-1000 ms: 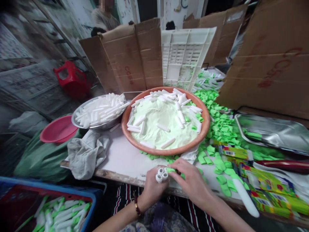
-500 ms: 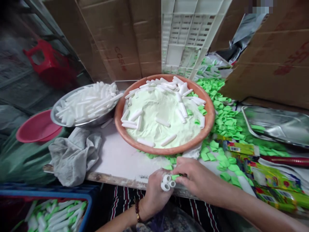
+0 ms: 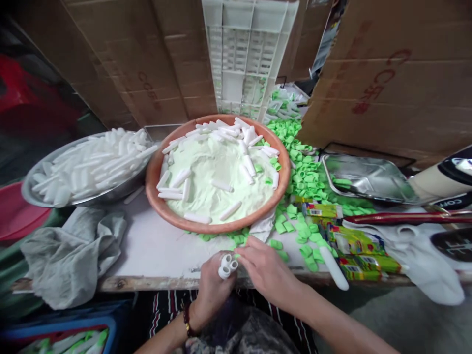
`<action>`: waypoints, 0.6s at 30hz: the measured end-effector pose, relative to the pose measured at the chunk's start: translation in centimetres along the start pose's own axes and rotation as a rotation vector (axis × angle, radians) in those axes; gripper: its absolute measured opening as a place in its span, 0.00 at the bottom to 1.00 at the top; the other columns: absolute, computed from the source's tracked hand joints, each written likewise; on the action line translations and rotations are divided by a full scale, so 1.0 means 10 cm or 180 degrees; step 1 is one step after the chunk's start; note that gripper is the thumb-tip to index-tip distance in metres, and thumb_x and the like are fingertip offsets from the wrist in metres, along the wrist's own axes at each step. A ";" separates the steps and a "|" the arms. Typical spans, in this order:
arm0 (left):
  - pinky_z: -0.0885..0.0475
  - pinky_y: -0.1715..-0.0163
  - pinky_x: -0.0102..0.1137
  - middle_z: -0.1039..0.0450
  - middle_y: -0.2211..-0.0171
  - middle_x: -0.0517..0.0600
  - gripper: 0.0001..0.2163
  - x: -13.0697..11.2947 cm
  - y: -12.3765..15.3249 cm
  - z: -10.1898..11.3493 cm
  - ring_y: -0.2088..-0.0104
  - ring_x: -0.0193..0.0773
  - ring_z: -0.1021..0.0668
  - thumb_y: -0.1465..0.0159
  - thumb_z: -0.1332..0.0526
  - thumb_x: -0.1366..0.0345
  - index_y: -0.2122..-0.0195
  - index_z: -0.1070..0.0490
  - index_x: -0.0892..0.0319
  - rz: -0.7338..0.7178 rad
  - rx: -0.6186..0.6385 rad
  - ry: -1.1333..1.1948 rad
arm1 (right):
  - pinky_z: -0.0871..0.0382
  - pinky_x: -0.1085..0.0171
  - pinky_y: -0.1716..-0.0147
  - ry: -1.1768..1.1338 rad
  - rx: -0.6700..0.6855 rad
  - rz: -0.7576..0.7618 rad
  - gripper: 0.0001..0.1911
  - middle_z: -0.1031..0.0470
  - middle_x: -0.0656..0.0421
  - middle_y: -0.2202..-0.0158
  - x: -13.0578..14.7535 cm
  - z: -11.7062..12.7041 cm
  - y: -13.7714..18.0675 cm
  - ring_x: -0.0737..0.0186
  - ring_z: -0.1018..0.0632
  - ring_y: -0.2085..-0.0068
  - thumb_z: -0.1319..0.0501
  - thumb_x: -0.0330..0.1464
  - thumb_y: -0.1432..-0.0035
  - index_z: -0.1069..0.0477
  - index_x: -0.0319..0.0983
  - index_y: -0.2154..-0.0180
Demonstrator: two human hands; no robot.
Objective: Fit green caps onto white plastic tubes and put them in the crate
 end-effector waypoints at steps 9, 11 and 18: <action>0.28 0.62 0.33 0.23 0.65 0.51 0.09 0.10 0.05 0.02 0.64 0.41 0.23 0.41 0.44 0.74 0.61 0.27 0.59 0.0304 -0.0071 0.0056 | 0.32 0.58 0.65 0.1363 -0.0603 -0.1173 0.18 0.23 0.52 0.66 -1.04 0.67 0.06 0.53 0.23 0.64 0.48 0.41 0.38 0.23 0.38 0.65; 0.28 0.61 0.33 0.23 0.65 0.50 0.09 0.11 0.05 0.02 0.63 0.40 0.23 0.40 0.44 0.73 0.62 0.27 0.59 0.0335 -0.0099 0.0094 | 0.32 0.57 0.65 0.1976 -0.0403 -0.1159 0.16 0.24 0.50 0.68 -1.25 0.65 0.05 0.51 0.23 0.65 0.47 0.38 0.40 0.25 0.37 0.70; 0.30 0.62 0.33 0.24 0.67 0.50 0.10 0.08 0.04 0.01 0.65 0.40 0.24 0.44 0.43 0.76 0.63 0.28 0.58 0.0261 -0.0051 0.0069 | 0.31 0.62 0.69 0.0876 -0.1057 -0.1124 0.15 0.23 0.57 0.69 -0.76 0.54 0.22 0.57 0.23 0.69 0.43 0.45 0.41 0.27 0.42 0.62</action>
Point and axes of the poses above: each hand's wrist, its own y-axis away from the middle knuckle, its own z-axis out of the back of the hand, x = y × z, the point moved 8 cm from there along -y, towards the middle knuckle
